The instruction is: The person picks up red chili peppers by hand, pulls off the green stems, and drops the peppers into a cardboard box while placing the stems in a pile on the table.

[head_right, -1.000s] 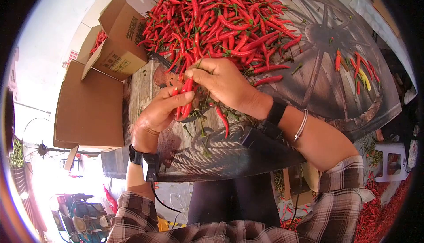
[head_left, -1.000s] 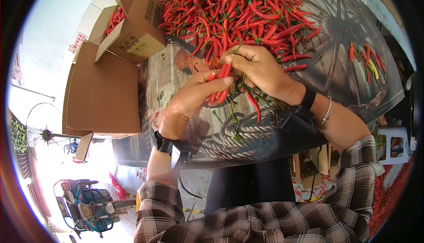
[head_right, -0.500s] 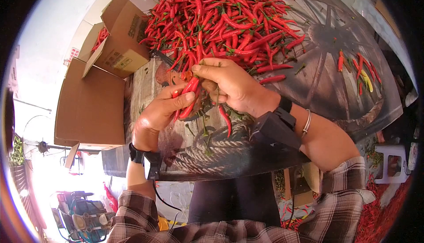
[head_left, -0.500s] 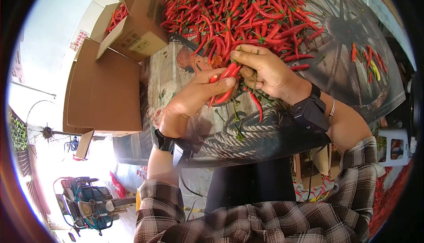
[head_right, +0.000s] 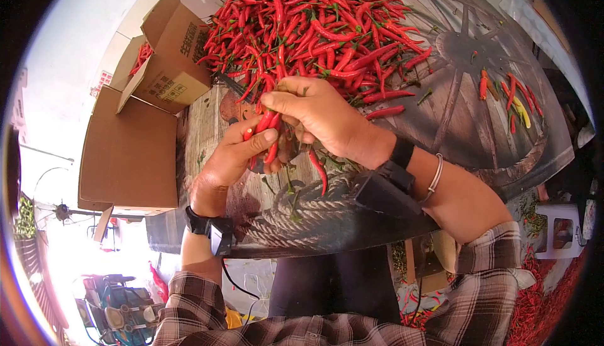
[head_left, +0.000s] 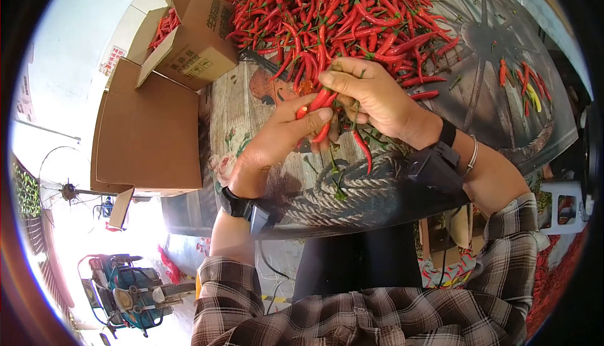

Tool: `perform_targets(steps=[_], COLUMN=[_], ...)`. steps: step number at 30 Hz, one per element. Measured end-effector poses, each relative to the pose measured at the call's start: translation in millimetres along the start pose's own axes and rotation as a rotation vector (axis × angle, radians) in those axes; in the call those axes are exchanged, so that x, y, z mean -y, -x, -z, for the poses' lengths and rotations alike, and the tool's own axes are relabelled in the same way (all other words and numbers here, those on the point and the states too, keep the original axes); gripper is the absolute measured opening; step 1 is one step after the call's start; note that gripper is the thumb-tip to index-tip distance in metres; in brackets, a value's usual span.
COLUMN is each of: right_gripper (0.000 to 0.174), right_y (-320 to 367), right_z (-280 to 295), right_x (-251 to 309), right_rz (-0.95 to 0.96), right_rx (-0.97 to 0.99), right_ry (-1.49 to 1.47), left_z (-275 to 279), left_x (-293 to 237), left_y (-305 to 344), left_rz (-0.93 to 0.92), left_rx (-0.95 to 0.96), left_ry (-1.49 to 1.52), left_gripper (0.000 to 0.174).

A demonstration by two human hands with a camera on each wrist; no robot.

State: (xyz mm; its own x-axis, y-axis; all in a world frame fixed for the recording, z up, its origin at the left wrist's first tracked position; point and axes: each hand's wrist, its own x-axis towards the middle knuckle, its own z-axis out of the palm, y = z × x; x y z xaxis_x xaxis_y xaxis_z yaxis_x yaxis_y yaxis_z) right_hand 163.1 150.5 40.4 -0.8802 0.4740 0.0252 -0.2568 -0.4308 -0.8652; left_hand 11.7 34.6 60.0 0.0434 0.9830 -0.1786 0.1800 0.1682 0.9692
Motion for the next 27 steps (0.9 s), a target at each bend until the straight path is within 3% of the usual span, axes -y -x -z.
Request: perform_targets(steps=[2, 4, 5, 7, 11, 14, 16, 17, 18, 19, 20, 24, 26, 27], right_gripper=[0.020, 0.019, 0.019, 0.018, 0.017, 0.017, 0.017, 0.017, 0.017, 0.017, 0.017, 0.016, 0.015, 0.015], right_y=[-1.6, -7.5, -6.8, -3.0, -2.3, -3.4, -5.6, -4.6, -2.4, -1.3, -2.1, -4.8, -7.7, -7.0], right_z=[1.0, 4.7, 7.4, 6.3, 3.2, 5.6, 5.8, 5.9, 6.6, 7.2, 7.8, 14.5, 19.7, 17.0], right_x=[-0.1, -4.0, -4.9, -0.2, -0.1, 0.3, 1.4, 2.0, 3.2, 3.7, 3.6, 5.3, -0.3, 0.4], right_rz=[0.040, 0.503, 0.502, 0.674, 0.838, 0.756, 0.219, 0.218, 0.054, -0.109, -0.129, -0.105, -0.034, -0.031], right_rx=[0.000, -0.082, -0.083, -0.140, -0.152, -0.179, -0.152, -0.148, -0.109, -0.071, -0.016, 0.032, -0.002, -0.001], right_ry=[0.126, 0.721, 0.722, 1.148, 1.311, 1.190, 0.483, 0.481, 0.182, -0.116, -0.183, -0.300, -0.204, -0.204], left_z=[1.6, -1.7, -3.3, -5.4, -10.3, -16.5, -21.4, -23.2, -22.8, -21.1, -19.6, -5.7, 4.9, 12.4], left_x=[-2.5, -4.5, -5.3, -7.1, -6.3, -3.9, -5.7, -6.0, -1.2, 7.1, 12.1, 11.0, 3.0, 3.3], left_y=[0.8, 0.8, 0.7, 0.7, 0.5, 0.9, -0.1, -0.4, -2.0, -5.0, -7.4, -6.9, -9.3, -10.3], left_rz=[0.051, 0.069, 0.089, 0.111, 0.106, 0.059, -0.051, -0.162, -0.159, -0.318, -0.478, -0.367, -0.191, -0.193], left_rx=[0.008, 0.010, 0.011, 0.022, -0.023, -0.128, -0.210, -0.287, -0.289, -0.344, -0.398, -0.470, -0.614, -0.614], left_ry=[0.025, 0.011, -0.002, -0.018, -0.150, -0.269, -0.426, -0.582, -0.582, -0.691, -0.797, -0.683, -0.078, -0.080], left_gripper=[0.023, 0.024, 0.026, 0.024, 0.023, 0.019, 0.017, 0.016, 0.016, 0.015, 0.015, 0.015, 0.013, 0.013])
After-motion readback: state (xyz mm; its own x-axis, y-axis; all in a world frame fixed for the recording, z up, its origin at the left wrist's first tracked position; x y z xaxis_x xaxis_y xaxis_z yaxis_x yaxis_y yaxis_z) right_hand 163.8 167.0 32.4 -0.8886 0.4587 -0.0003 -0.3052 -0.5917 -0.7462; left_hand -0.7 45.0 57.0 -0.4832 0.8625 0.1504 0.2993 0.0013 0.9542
